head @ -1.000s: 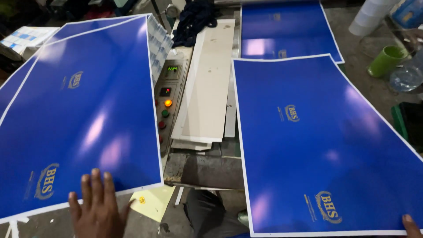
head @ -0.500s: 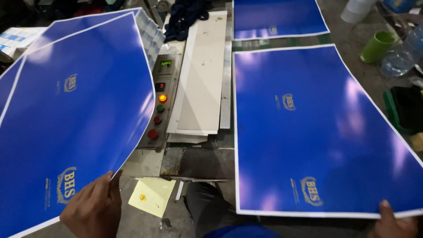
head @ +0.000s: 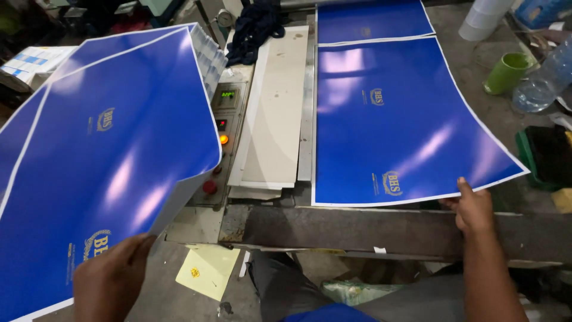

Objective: The recorder is picking up printed blue sheets from a stack and placing them one by one onto a conveyor belt or processing machine.

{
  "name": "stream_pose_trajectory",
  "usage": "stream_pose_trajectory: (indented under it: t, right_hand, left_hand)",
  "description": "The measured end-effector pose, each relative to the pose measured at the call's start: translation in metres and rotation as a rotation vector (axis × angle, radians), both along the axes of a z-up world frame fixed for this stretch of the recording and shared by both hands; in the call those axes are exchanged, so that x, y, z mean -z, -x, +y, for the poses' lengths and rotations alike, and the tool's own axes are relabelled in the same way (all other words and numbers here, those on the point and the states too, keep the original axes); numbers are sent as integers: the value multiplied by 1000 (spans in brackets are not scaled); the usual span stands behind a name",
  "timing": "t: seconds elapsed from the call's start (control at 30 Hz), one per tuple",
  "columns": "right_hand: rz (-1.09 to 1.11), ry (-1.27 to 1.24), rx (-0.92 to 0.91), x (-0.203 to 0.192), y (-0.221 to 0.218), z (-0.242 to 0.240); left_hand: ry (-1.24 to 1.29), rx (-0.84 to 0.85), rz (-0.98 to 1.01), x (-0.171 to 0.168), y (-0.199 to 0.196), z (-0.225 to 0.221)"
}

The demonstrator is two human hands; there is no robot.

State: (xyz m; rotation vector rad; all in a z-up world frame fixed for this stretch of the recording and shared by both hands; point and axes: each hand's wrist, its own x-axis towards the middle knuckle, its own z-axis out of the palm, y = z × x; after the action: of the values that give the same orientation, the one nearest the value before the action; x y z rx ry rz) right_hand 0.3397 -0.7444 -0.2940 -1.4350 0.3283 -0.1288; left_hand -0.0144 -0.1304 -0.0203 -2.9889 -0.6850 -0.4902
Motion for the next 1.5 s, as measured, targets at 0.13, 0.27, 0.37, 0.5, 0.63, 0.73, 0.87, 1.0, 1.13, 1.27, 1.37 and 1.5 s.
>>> stream_pose_trajectory:
  t: [0.13, 0.27, 0.37, 0.5, 0.63, 0.73, 0.87, 1.0, 1.13, 1.27, 1.37, 1.5]
  right_hand:
    - [95, 18, -85, -12, -2, 0]
    - [210, 81, -50, -19, 36, 4]
    - [249, 117, -3, -25, 39, 27]
    - [211, 190, -199, 5, 36, 58]
    - [173, 275, -422, -12, 57, 132]
    - [92, 254, -659, -53, 73, 190]
    - [-80, 248, -758, -109, 88, 265]
    - [-317, 132, -1007, -177, 109, 325]
    - [-257, -509, -1248, -96, 108, 326]
    - [131, -658, -943, -90, 105, 321]
    - [282, -394, -789, -130, 103, 319]
    - [211, -453, -573, -57, 109, 283]
  left_hand:
    - [27, -57, -149, -10, 4, 4]
    - [107, -63, -266, -8, -4, 7]
    - [161, -93, -363, 0, -23, 37]
    - [394, -77, -498, 20, -38, 46]
    - [530, -67, -753, 22, -54, 37]
    - [362, -33, -838, 37, -55, 34]
    - [119, 150, -867, 24, -84, -2]
    - [9, 620, -925, 2, -126, -50]
    - [163, 800, -776, 11, -144, -90]
    - [164, 732, -538, 53, -150, -110]
    - [237, 797, -246, 64, -149, -121]
    - [322, 884, -135, 55, -126, -130]
